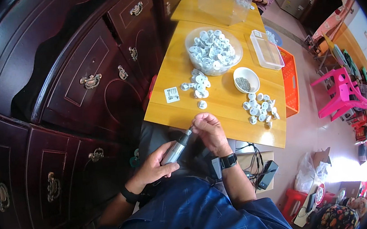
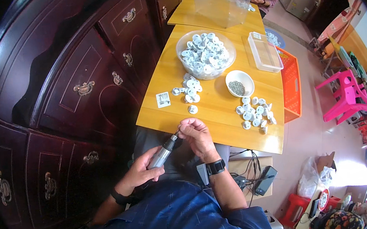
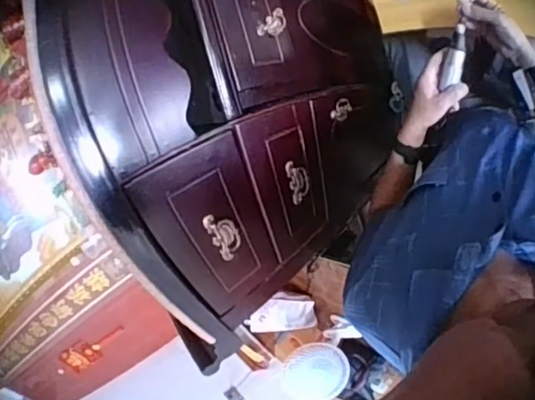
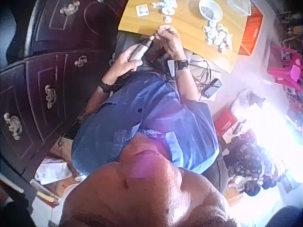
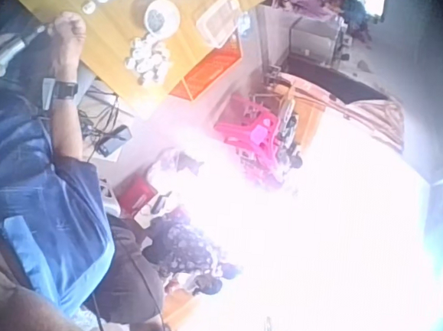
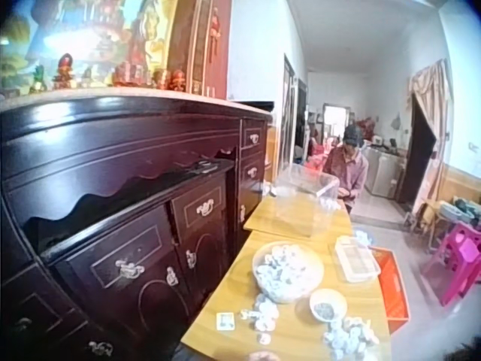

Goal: The person picks up a screw from a bowl, places it into a white plastic component, and uses a power screwdriver to drive the screw into the part. This process is repeated with several more components throughout the video.

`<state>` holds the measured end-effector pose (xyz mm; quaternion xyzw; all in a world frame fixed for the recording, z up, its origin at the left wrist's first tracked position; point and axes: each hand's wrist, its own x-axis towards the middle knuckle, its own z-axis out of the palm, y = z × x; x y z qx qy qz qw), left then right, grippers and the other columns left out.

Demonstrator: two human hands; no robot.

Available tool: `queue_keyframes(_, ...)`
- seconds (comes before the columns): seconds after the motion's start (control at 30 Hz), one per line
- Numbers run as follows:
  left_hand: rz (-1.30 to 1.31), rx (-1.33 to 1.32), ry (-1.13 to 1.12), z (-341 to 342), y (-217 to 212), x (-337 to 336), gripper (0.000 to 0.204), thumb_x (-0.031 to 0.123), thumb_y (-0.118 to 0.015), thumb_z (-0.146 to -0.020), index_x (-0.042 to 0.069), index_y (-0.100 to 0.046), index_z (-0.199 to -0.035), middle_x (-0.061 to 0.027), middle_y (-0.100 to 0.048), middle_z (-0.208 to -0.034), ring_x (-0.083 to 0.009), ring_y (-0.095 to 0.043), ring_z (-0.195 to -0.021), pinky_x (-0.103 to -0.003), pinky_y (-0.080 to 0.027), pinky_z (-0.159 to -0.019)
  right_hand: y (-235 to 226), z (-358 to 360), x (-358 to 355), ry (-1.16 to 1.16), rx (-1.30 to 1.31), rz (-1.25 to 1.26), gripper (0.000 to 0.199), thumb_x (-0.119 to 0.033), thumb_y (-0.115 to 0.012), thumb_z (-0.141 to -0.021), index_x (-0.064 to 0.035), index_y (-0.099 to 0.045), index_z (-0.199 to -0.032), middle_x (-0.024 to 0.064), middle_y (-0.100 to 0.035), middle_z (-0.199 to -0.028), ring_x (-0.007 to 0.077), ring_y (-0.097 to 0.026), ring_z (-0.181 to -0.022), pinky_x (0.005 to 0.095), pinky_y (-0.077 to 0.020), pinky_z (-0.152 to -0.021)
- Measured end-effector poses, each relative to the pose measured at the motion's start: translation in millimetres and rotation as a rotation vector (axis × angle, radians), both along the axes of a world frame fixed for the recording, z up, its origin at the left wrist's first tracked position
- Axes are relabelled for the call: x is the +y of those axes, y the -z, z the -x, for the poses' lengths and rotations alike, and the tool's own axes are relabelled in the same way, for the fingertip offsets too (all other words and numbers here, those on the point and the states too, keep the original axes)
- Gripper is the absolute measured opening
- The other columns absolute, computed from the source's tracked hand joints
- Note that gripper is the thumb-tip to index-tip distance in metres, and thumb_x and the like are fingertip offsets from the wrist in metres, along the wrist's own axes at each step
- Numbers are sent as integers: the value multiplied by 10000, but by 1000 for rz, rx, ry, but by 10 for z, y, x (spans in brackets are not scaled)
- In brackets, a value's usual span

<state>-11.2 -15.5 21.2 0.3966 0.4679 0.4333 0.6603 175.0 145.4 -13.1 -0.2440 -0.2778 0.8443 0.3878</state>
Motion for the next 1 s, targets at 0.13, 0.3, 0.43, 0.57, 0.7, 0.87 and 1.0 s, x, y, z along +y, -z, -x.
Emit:
queue_keyframes(0.13,33,99,18,39,-45,-4,691,125,-730,-907,31,-365,-1486,-57,-583,-1060,-98,-599,-747,-242,-524,-680,13,-9,12,-36,-61,-55,67,-41,-667,-934,-57,-670,-1000,43,-682,-922,134,-661,-820,266,-560,-768)
queue_keyframes(0.3,-173,381,-61,31,-16,23,677,150,-756,-874,6,-423,-1445,-147,-600,-1288,-233,-601,-1160,-338,-459,-994,-50,36,30,-26,-78,-40,125,-61,-673,-944,-59,-665,-1069,42,-696,-992,118,-663,-816,248,-557,-748)
queue_keyframes(0.43,-261,447,-88,50,13,39,683,161,-762,-865,6,-428,-1441,-175,-608,-1267,-238,-614,-1152,-342,-471,-977,-191,56,99,135,-254,-74,180,-105,-674,-954,-49,-650,-1123,46,-699,-1031,139,-671,-838,247,-545,-747)
queue_keyframes(0.57,-199,436,-109,98,58,24,678,168,-766,-858,11,-439,-1430,-194,-618,-1259,-261,-627,-1146,-352,-479,-971,-92,-86,314,285,-901,-718,236,-79,-686,-901,-47,-644,-1131,76,-687,-1073,176,-687,-833,314,-552,-745)
queue_keyframes(0.7,-273,452,-120,147,104,38,648,81,-741,-871,27,-438,-1441,-32,-580,-997,-71,-580,-778,-240,-499,-688,-192,-31,370,266,-1241,-1059,289,-107,-726,-847,-85,-659,-1128,110,-670,-1063,252,-693,-850,376,-563,-759)
queue_keyframes(0.87,-293,491,-120,176,165,57,653,103,-755,-859,24,-452,-1431,-69,-612,-1078,-128,-609,-903,-291,-509,-805,-70,72,443,192,-1471,-1261,294,-198,-739,-832,-118,-673,-1107,143,-654,-1040,355,-667,-922,460,-554,-766)
queue_keyframes(1.0,-270,544,-103,174,106,72,662,165,-766,-849,14,-454,-1413,-216,-629,-1257,-300,-648,-1133,-363,-497,-946,-6,96,504,184,-1485,-1241,277,-171,-717,-837,-108,-671,-1103,155,-651,-1004,366,-665,-886,461,-552,-752)
